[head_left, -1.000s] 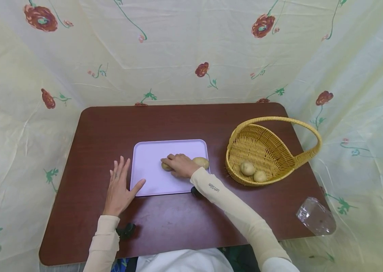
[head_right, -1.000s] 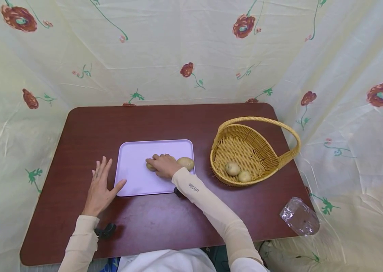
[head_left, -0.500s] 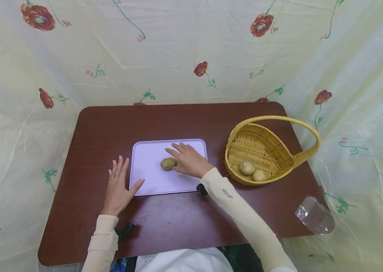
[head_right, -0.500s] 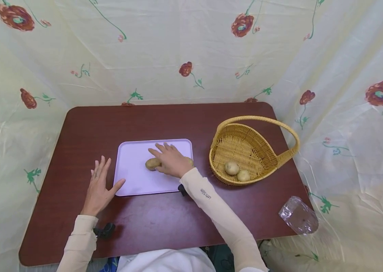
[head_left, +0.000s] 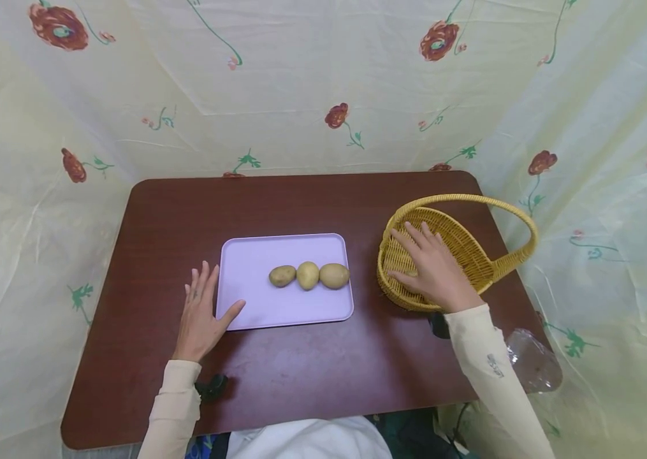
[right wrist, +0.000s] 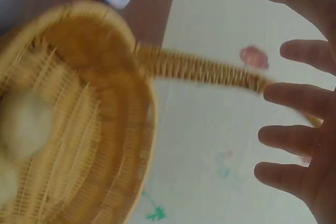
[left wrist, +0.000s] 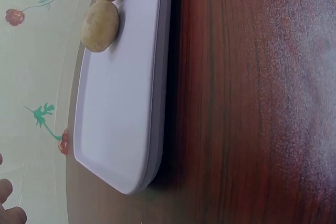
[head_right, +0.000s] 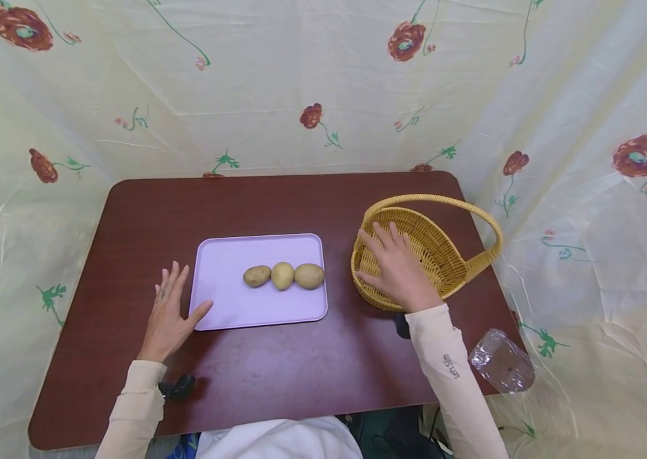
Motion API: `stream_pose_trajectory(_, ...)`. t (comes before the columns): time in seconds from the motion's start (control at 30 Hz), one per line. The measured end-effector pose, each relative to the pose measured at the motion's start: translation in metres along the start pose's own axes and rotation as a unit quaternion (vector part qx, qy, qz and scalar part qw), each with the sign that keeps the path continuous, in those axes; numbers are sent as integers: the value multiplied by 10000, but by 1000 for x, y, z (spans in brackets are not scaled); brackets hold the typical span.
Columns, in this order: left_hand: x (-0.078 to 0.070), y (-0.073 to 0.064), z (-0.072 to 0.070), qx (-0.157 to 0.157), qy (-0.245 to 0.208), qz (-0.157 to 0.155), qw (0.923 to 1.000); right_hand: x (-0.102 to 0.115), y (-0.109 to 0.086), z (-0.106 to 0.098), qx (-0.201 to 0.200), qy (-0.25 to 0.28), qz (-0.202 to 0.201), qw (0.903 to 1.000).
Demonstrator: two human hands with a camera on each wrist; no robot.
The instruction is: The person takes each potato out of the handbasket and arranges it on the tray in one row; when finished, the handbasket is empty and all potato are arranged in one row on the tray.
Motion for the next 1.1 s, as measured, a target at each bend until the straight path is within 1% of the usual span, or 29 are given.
stream_pose_trajectory(0.13,0,0,1,13,-24,-10,10000,-22,-10,-7,64,-148,195,9997)
stream_pose_trajectory(0.2,0,0,1,35,-9,-27,10000,-33,-10,-5,120,-208,266,9994)
stream_pose_trajectory(0.27,0,0,1,36,10,-24,10000,-44,-8,-1,279,-200,335,9988)
stream_pose_trajectory(0.4,0,0,0,-23,30,25,10000,-67,1,16,838,6,606,9946)
stream_pose_trajectory(0.47,0,0,-1,-56,18,47,10000,-78,4,28,1135,147,711,9909)
stream_pose_trajectory(0.57,1,0,-2,-98,4,65,9999,-92,7,47,1479,364,842,9847)
stream_pose_trajectory(0.67,2,0,-3,-98,6,52,9999,-98,6,64,1816,501,959,9774)
stream_pose_trajectory(0.73,2,0,-3,-89,8,45,10000,-98,4,73,1946,563,982,9743)
stream_pose_trajectory(0.77,2,0,-3,-81,8,42,10000,-97,3,76,1980,585,942,9739)
stream_pose_trajectory(0.83,2,0,-3,-64,12,33,10000,-97,1,81,1948,565,749,9763)
stream_pose_trajectory(0.93,2,0,-4,-70,26,28,10000,-98,1,84,1780,578,410,9815)
stream_pose_trajectory(1.0,2,0,-4,-74,23,31,10000,-100,1,85,1671,607,274,9837)
stream_pose_trajectory(1.1,2,0,-3,-71,10,28,10000,-98,0,77,1474,663,312,9864)
Point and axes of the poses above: each hand's wrist, its own y-axis towards the middle knuckle, its own z-axis out of the palm, x = y × z, the point moved 4 cm from there along y, towards the middle knuckle, and after that the axes turned 11 degrees about y, right-handed, at the moved point
